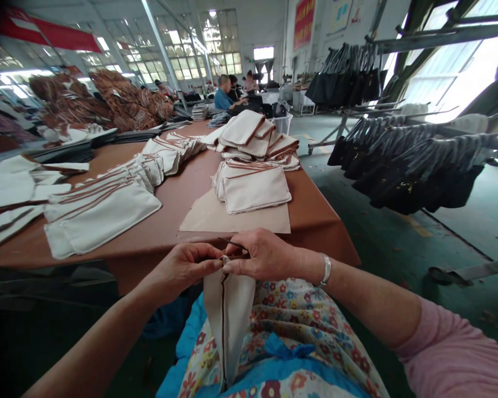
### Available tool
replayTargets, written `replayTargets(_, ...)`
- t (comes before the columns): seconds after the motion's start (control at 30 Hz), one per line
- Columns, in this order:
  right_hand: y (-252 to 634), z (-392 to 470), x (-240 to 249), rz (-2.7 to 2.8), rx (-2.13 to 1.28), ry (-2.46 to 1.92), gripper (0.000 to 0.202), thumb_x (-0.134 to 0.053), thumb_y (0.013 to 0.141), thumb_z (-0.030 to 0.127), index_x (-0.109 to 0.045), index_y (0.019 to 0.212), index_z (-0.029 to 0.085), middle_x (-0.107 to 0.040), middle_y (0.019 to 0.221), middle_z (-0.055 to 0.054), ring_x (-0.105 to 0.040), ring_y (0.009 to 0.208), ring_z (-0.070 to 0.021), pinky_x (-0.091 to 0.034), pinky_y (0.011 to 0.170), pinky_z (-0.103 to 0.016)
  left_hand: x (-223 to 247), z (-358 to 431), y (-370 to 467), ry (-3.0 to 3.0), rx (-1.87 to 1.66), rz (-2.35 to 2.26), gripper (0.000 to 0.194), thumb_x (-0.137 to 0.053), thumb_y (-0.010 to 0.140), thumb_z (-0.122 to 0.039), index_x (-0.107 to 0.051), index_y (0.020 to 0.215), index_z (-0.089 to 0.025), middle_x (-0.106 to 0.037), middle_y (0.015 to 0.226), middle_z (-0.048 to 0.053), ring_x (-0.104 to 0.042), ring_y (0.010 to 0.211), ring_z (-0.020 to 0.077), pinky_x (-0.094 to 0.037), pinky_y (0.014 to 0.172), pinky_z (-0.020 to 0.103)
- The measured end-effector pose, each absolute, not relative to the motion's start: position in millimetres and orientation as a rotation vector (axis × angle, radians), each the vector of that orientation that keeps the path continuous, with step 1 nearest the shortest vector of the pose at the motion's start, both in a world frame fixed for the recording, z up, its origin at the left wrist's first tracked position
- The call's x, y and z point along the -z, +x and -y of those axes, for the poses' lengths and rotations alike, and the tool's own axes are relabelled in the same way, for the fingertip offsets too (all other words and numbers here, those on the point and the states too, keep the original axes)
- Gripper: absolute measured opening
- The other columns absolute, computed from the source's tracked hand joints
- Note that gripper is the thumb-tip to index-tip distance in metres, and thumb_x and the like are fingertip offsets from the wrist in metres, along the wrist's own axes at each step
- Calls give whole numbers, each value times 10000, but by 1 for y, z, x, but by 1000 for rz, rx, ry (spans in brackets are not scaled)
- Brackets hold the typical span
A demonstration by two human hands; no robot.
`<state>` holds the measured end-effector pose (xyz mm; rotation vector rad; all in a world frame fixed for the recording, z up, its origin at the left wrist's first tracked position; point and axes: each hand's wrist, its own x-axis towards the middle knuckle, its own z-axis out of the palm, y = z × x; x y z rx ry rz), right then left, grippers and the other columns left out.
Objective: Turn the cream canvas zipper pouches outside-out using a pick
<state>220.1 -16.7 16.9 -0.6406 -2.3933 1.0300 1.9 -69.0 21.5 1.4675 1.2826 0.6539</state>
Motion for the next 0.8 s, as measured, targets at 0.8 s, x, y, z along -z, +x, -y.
replayTargets(0.8,211,15,-14,2378,-906,-921,95,-520,839,142,-609,806,132,-641,746,-34,-526,673,-128,-352,629,-237,-17,71,21,2158,-615,-1476,217,-437,928,-229,-628,836,-183,-645,816,51,-569,743,185,-416,690,271)
